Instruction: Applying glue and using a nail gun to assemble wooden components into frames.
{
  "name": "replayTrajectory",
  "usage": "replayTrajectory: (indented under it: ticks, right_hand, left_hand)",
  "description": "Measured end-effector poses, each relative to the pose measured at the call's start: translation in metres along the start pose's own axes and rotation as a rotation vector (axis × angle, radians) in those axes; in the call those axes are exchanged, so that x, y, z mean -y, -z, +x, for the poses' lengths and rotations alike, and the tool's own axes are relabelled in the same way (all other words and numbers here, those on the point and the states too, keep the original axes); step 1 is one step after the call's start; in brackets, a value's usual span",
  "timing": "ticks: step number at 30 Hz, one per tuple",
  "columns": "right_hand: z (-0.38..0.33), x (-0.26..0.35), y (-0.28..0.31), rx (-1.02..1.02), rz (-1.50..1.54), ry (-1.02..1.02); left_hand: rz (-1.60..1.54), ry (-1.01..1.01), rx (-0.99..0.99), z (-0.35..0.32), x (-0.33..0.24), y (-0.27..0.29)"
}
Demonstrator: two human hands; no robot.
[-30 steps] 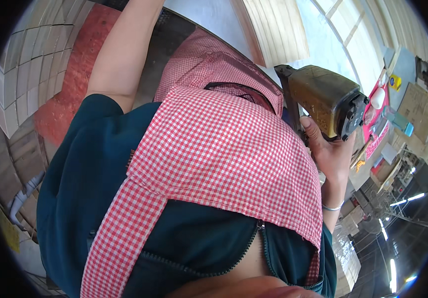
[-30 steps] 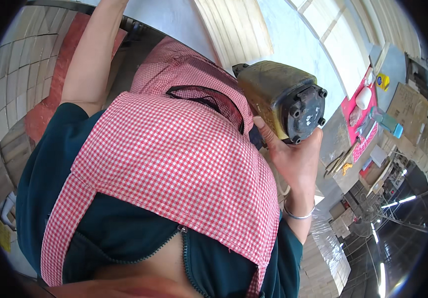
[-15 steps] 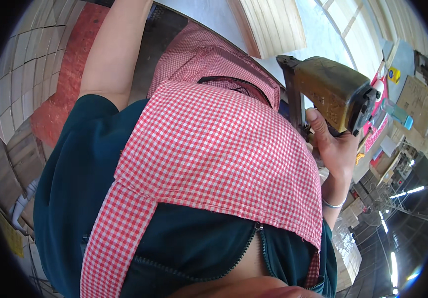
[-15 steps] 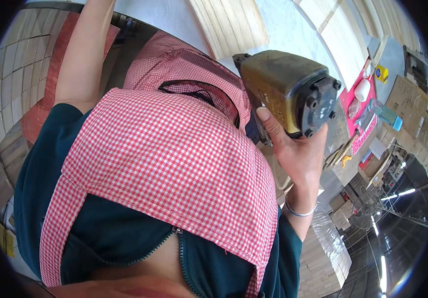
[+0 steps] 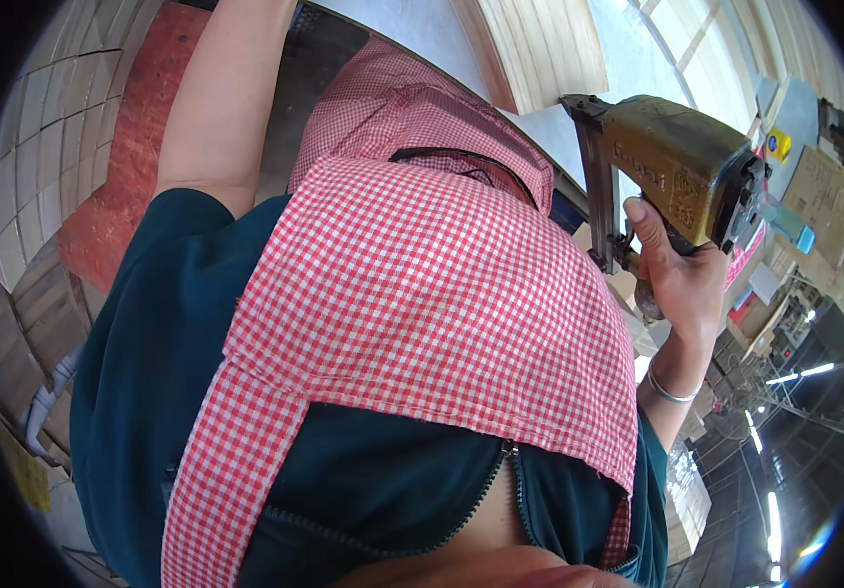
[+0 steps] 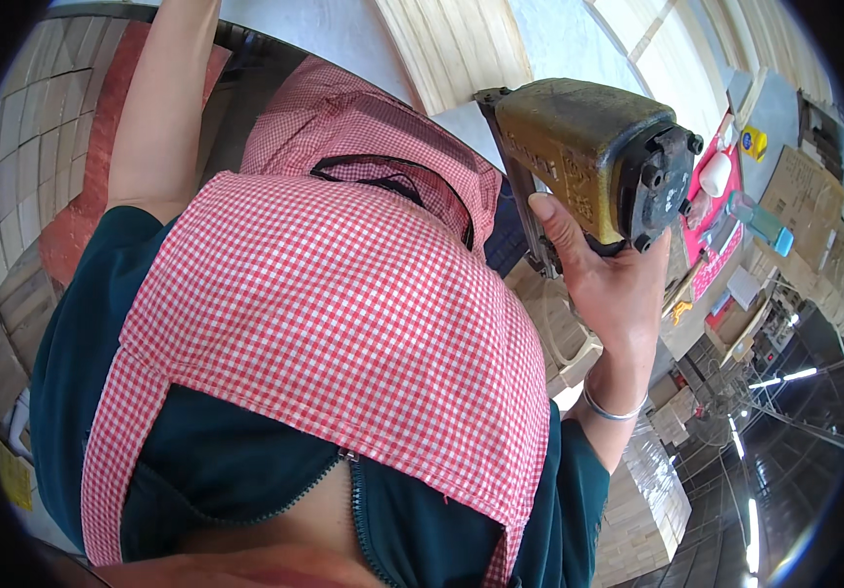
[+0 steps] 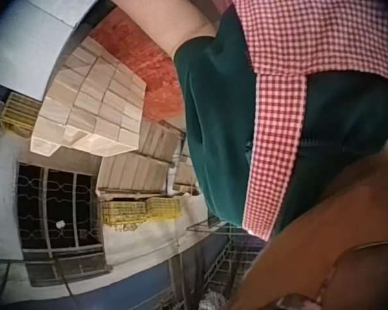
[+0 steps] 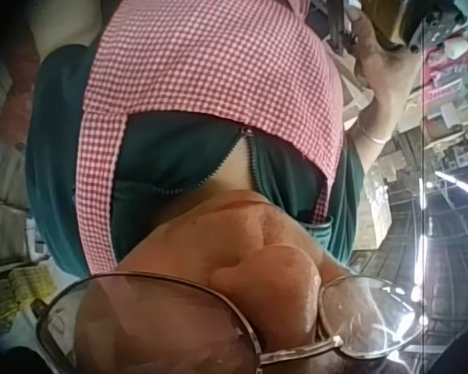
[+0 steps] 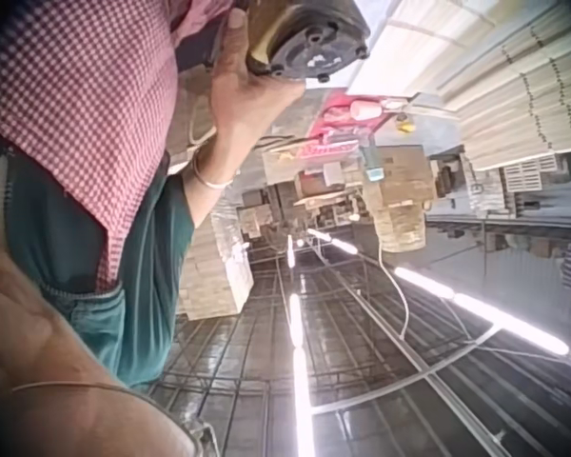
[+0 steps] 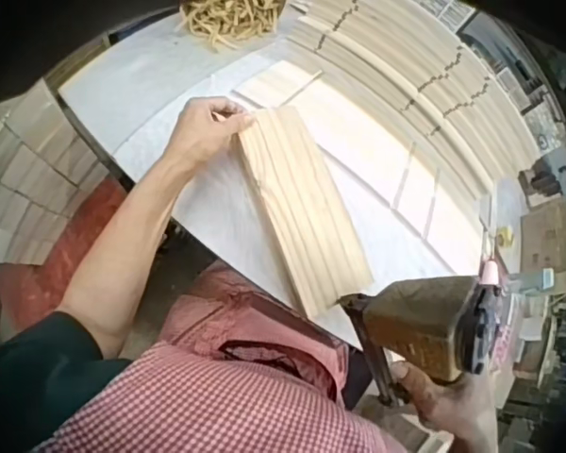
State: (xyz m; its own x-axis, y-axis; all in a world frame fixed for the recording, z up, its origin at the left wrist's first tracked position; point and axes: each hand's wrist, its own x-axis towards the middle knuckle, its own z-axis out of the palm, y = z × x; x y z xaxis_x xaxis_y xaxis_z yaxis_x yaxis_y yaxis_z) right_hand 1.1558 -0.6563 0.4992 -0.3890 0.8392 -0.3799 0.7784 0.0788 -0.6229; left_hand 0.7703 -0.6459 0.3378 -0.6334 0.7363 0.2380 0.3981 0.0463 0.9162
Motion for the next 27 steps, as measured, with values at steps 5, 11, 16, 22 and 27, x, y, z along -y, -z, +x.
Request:
replayTrajectory:
  ticks: [5, 11, 16, 22, 27]
  right_hand:
    - [-0.006, 0.001, -0.003, -0.013, -0.076, 0.058]
    - [-0.014, 0.014, -0.014, -0.012, -0.123, 0.046]
    - [-0.013, 0.022, -0.019, 0.041, -0.103, -0.099]
    - [-0.014, 0.019, -0.023, -0.001, -0.033, -0.027]
    - [-0.014, 0.017, -0.025, -0.020, -0.007, 0.030]
  left_hand:
    - [0.015, 0.006, -0.014, 0.001, 0.003, 0.000]
    - [0.040, -0.034, -0.025, -0.001, 0.001, 0.001]
    - [0.062, -0.023, -0.037, -0.001, 0.001, 0.000]
    - [0.060, 0.002, -0.041, -0.001, 0.001, -0.002]
    - [0.054, 0.008, -0.053, -0.001, 0.002, -0.004]
